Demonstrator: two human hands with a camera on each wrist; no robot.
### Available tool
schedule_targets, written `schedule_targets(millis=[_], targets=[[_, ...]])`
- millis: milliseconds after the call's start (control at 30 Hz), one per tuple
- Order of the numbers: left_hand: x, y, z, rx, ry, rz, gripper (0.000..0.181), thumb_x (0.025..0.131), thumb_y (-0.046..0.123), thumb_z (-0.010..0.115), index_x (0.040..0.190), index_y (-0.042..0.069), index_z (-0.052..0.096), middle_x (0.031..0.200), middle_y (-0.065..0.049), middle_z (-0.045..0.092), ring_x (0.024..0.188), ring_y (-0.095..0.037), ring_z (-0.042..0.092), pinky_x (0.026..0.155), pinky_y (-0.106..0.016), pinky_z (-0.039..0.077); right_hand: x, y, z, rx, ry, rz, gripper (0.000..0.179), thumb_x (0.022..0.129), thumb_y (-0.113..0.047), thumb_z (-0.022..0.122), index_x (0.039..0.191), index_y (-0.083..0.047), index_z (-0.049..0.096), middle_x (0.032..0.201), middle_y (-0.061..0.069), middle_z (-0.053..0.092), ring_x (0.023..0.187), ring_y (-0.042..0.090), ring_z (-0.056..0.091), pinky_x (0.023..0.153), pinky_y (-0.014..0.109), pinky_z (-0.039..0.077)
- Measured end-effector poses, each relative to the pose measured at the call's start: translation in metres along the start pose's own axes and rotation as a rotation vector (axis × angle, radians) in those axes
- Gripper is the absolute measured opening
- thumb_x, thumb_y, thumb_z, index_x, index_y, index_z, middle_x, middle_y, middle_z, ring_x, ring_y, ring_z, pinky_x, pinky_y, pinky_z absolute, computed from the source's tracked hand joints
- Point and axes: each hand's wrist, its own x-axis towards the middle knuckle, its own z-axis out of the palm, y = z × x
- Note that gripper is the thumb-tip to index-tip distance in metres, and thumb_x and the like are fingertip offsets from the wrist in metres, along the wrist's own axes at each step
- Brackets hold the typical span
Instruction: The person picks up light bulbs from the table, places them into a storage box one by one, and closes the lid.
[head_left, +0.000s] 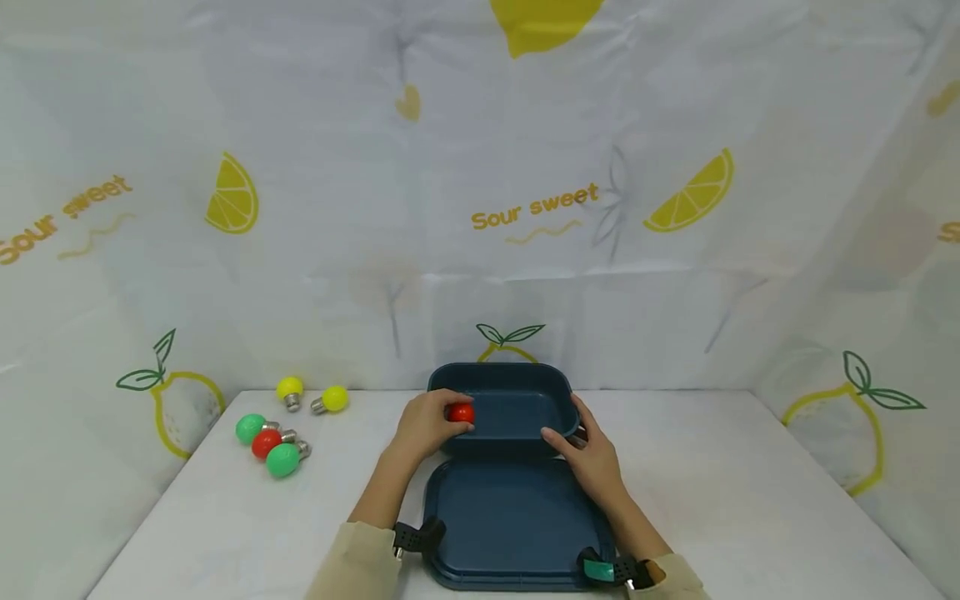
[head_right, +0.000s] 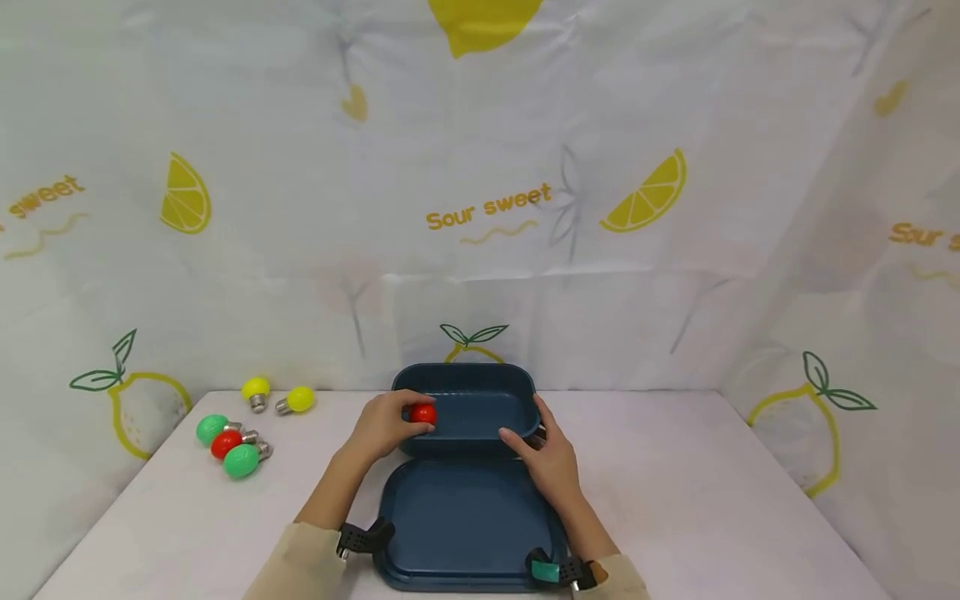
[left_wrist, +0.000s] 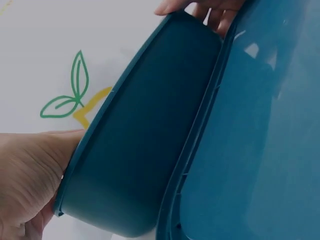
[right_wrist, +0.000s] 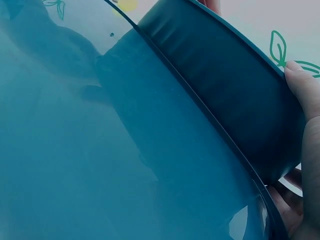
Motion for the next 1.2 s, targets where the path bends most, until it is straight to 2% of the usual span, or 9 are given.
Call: schedule_targets(millis=[133, 600, 800, 1033, 1200], targets=[[0.0003, -0.0013, -0.0014, 0.028, -0.016, -0.004, 0.039, 0.081, 0.025, 0.086, 0.117, 0.017, 0.077, 0.121, -0.007, 0.074, 0.109, -0.029, 0.068, 0.091, -0.046, 0.056, 0.0003, -0.0015, 0.0013, 0.003, -0.015, -0.009, 0.085, 0.093, -0.041, 0.071, 0.162, -0.023, 0.024, 0.155, 0.026, 0.043, 0.131, 0.044, 0.058, 0.101, 0.055, 0.054], [0.0028, -0.0050, 0.0016, -0.016, -0.019, 0.061, 0.042, 0.079, 0.028, 0.087, 0.118, 0.014, 0.077, 0.119, -0.007, 0.075, 0.105, -0.027, 0.068, 0.085, -0.041, 0.057, -0.0009, 0.0001, 0.0006, 0.006, 0.003, 0.009, 0.086, 0.092, -0.043, 0.072, 0.162, -0.023, 0.024, 0.156, 0.025, 0.043, 0.133, 0.043, 0.057, 0.102, 0.056, 0.053], [0.0030, -0.0041, 0.0032, -0.027, -0.016, 0.051, 0.042, 0.079, 0.028, 0.087, 0.117, 0.014, 0.077, 0.118, -0.007, 0.075, 0.102, -0.027, 0.068, 0.083, -0.041, 0.057, -0.0013, -0.0001, -0.0010, 0.009, 0.001, 0.003, 0.086, 0.093, -0.043, 0.071, 0.162, -0.023, 0.024, 0.154, 0.026, 0.045, 0.132, 0.043, 0.057, 0.101, 0.055, 0.054], [0.0030, -0.0024, 0.0043, -0.054, -0.003, 0.023, 0.041, 0.078, 0.027, 0.088, 0.116, 0.016, 0.077, 0.120, -0.007, 0.074, 0.107, -0.028, 0.067, 0.087, -0.044, 0.057, -0.0006, -0.0001, -0.0037, 0.014, 0.000, -0.009, 0.085, 0.093, -0.040, 0.072, 0.162, -0.024, 0.025, 0.152, 0.027, 0.047, 0.130, 0.043, 0.059, 0.100, 0.054, 0.055], [0.0034, -0.0028, 0.0039, -0.030, -0.004, 0.021, 0.041, 0.078, 0.029, 0.088, 0.116, 0.016, 0.077, 0.120, -0.007, 0.074, 0.106, -0.028, 0.067, 0.085, -0.043, 0.057, -0.0006, -0.0014, -0.0038, 0.015, -0.004, -0.014, 0.085, 0.093, -0.041, 0.071, 0.162, -0.022, 0.025, 0.154, 0.026, 0.045, 0.130, 0.043, 0.058, 0.100, 0.054, 0.055]])
